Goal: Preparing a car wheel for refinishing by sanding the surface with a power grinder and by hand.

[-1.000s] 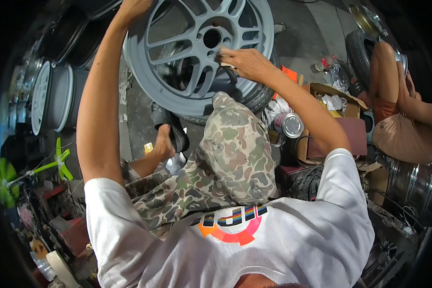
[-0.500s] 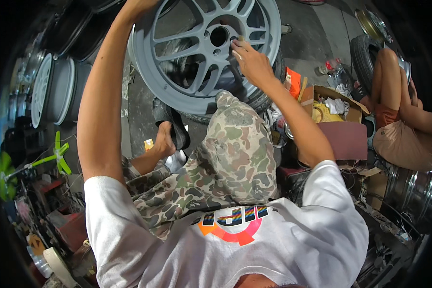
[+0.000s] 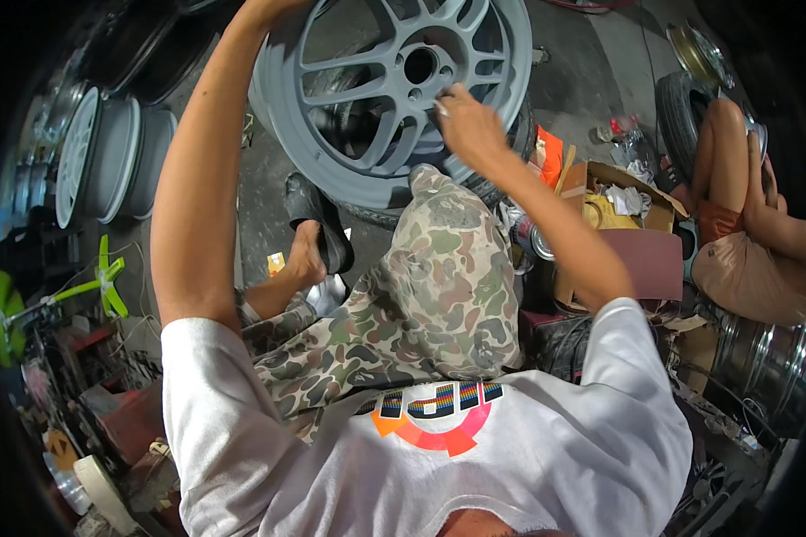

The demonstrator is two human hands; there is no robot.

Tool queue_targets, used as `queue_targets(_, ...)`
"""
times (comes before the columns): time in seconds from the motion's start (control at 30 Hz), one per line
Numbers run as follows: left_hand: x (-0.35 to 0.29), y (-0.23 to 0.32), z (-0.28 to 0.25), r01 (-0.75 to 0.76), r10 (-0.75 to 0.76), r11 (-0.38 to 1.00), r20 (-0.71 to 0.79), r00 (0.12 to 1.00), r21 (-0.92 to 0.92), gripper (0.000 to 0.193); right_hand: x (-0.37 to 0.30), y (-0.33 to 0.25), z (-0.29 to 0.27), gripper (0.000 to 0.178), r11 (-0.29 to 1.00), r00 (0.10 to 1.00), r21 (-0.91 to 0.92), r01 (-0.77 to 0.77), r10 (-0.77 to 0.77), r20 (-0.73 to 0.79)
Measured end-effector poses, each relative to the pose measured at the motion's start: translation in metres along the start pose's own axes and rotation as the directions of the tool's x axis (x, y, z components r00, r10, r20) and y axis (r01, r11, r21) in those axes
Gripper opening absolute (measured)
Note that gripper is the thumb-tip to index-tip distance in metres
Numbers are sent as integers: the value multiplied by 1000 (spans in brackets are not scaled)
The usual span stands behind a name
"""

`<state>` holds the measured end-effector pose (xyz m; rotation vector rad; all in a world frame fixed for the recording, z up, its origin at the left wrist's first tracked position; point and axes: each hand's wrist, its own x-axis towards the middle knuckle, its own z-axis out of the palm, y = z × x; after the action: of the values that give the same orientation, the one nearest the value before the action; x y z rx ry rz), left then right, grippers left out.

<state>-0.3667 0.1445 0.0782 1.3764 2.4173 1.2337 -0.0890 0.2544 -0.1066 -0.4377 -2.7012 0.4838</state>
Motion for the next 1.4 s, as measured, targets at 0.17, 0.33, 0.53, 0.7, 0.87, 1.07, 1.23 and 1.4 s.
queue_targets(0.17,-3,-8,-14,-9,10,999,-21,1000,50,43,16,-62,-28,34,260,823,788,-558,291,487)
queue_targets(0.33,0,-8,1,-130,126,990,-88,988,-46,44,-3,18,-4,33,965,975,142,220,-214,-57)
queue_targets(0.53,-2,1,4,35,-36,999,31,999,24,42,1,2,3,25,976,944,199,86,-16,-330)
queue_targets(0.7,2,-22,-2,-76,76,997,-26,997,-21,43,-9,-22,10,23,847,984,531,8,89,-155)
queue_targets(0.87,8,-20,-10,-123,124,992,-17,992,40,42,5,-10,-19,29,915,946,401,-36,161,-281)
queue_targets(1.07,-7,-13,-14,-49,51,998,-51,997,45,43,7,-46,-21,36,832,969,498,-245,199,146)
queue_targets(1.23,1,3,5,-42,42,999,0,999,24,42,45,-27,-23,43,762,893,647,-27,308,-327)
queue_targets(1.4,1,-39,-13,-95,96,990,-4,995,104,58,38,-62,-43,38,382,908,829,-409,260,328)
